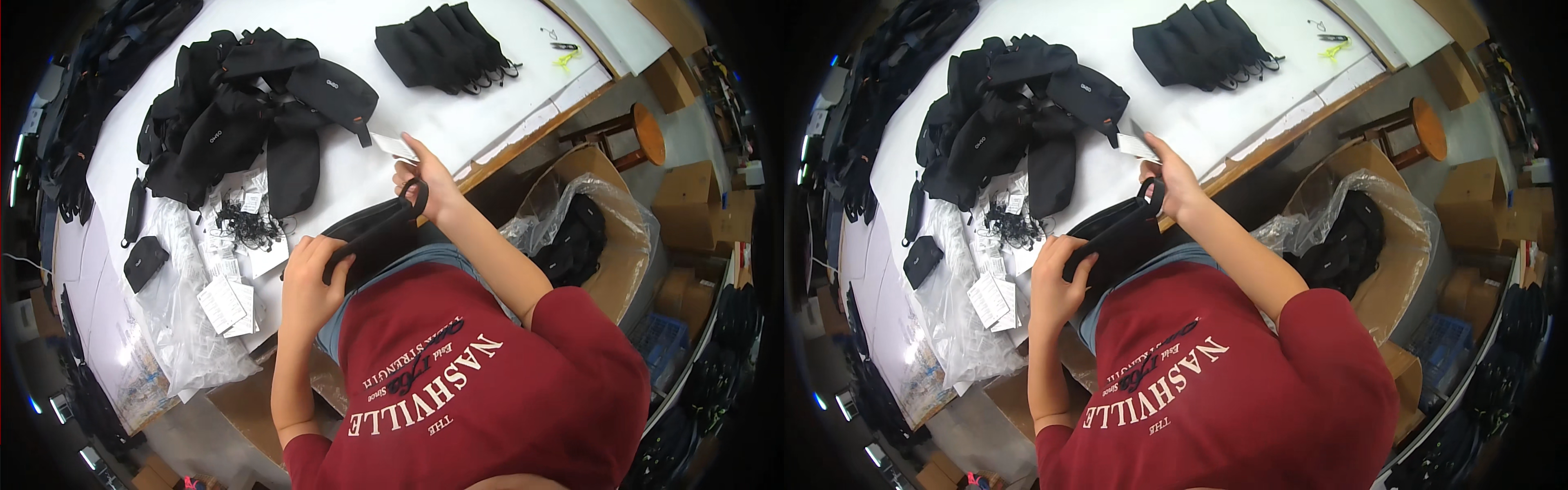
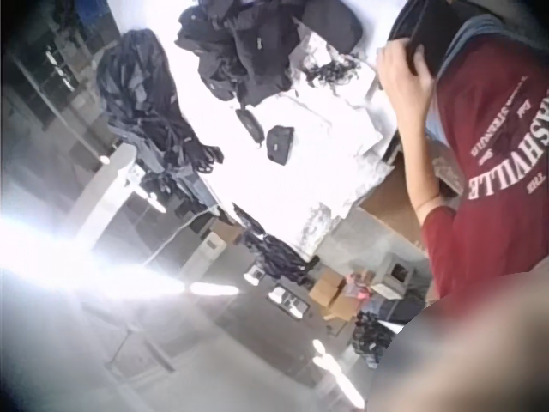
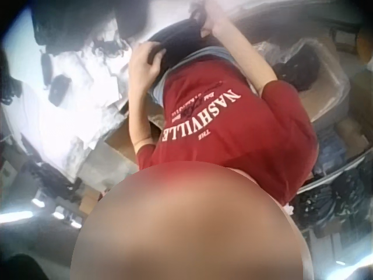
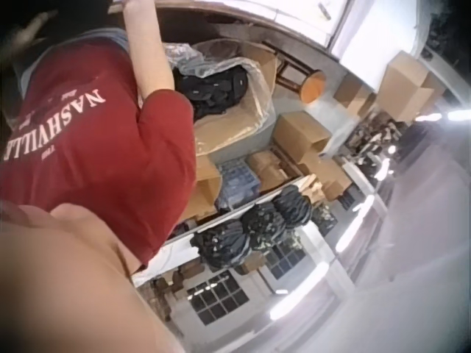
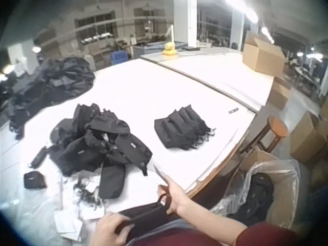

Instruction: Sorting small black zippered pouches and placing them into a box.

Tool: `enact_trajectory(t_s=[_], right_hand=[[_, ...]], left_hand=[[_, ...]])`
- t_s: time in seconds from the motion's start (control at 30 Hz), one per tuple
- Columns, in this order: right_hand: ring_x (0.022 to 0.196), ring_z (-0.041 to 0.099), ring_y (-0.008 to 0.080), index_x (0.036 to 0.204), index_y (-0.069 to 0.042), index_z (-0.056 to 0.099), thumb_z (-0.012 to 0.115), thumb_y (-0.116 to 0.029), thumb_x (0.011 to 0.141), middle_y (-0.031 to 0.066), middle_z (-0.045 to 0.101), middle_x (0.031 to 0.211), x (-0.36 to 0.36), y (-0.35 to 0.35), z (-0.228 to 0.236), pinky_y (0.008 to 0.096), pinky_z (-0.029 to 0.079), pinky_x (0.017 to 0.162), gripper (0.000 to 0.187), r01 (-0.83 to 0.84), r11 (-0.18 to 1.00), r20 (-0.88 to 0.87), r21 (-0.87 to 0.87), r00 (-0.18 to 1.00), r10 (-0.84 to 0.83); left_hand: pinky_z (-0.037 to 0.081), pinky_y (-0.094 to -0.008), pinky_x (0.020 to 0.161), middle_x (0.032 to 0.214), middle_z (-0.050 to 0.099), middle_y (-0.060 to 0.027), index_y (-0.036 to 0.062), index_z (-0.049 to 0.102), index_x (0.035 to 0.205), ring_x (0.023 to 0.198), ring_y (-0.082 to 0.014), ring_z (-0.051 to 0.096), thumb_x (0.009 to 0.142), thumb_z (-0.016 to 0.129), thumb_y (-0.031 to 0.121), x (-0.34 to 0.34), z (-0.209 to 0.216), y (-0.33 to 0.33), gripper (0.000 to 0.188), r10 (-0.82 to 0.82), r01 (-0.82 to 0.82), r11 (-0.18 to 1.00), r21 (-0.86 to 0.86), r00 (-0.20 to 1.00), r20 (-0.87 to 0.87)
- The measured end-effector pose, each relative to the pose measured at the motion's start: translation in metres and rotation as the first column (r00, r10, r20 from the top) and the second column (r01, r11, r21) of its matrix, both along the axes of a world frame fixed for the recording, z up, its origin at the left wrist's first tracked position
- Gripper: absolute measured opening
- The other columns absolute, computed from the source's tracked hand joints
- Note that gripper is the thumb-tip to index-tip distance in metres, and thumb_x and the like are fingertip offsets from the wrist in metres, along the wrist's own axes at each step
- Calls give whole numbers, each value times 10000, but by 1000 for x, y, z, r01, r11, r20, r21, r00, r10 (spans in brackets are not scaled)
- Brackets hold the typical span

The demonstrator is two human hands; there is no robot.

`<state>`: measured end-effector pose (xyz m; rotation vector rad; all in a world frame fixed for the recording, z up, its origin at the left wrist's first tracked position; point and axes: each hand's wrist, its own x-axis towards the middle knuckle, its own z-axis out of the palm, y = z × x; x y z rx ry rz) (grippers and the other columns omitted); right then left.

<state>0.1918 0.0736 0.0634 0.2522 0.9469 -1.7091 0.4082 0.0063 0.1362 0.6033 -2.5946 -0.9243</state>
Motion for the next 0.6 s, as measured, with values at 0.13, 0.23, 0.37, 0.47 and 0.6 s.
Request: enact_trajectory(t_s=[0.13,0.23,0.37,0.47,0.6], right_hand=[[363,305,65,779,-88,507,579,-385,919,-36,328,465,13,-8,8,197,254,354,336,18,999,-41,35,999,-16],[439,342,26,894,-56,643,624,-381,901,-66,422,543,6,-17,-3,199,238,408,325,218,973,-474,74,866,-157],[483,315,9,704,11,630,623,-365,910,-47,469,522,-16,-15,-8,227,215,444,429,333,943,-794,-16,568,-214],[448,282,5,736,-55,634,636,-347,909,-86,404,508,-23,-16,-6,221,188,434,339,233,972,-905,-34,406,-129],[403,193,64,646,-168,454,644,-342,901,-78,227,454,-28,-18,10,232,187,439,362,58,991,-237,-118,968,-85]], left_hand=[[432,-366,693,796,588,-111,7,594,863,773,-289,540,755,666,22,5,-1,1,131,5,-5,1000,4,1000,27],[431,-369,693,799,588,-111,7,592,872,775,-294,536,757,666,23,10,1,1,137,12,-11,1000,-3,999,36],[428,-374,696,805,588,-113,4,590,868,786,-303,527,763,669,33,18,6,2,134,43,-41,999,-29,995,93],[424,-382,704,819,593,-118,1,593,872,788,-307,522,767,670,40,22,3,1,137,41,-39,999,-12,991,124],[426,-383,711,828,593,-122,-3,594,879,795,-310,525,766,672,43,24,2,0,144,55,-58,998,18,990,127]])
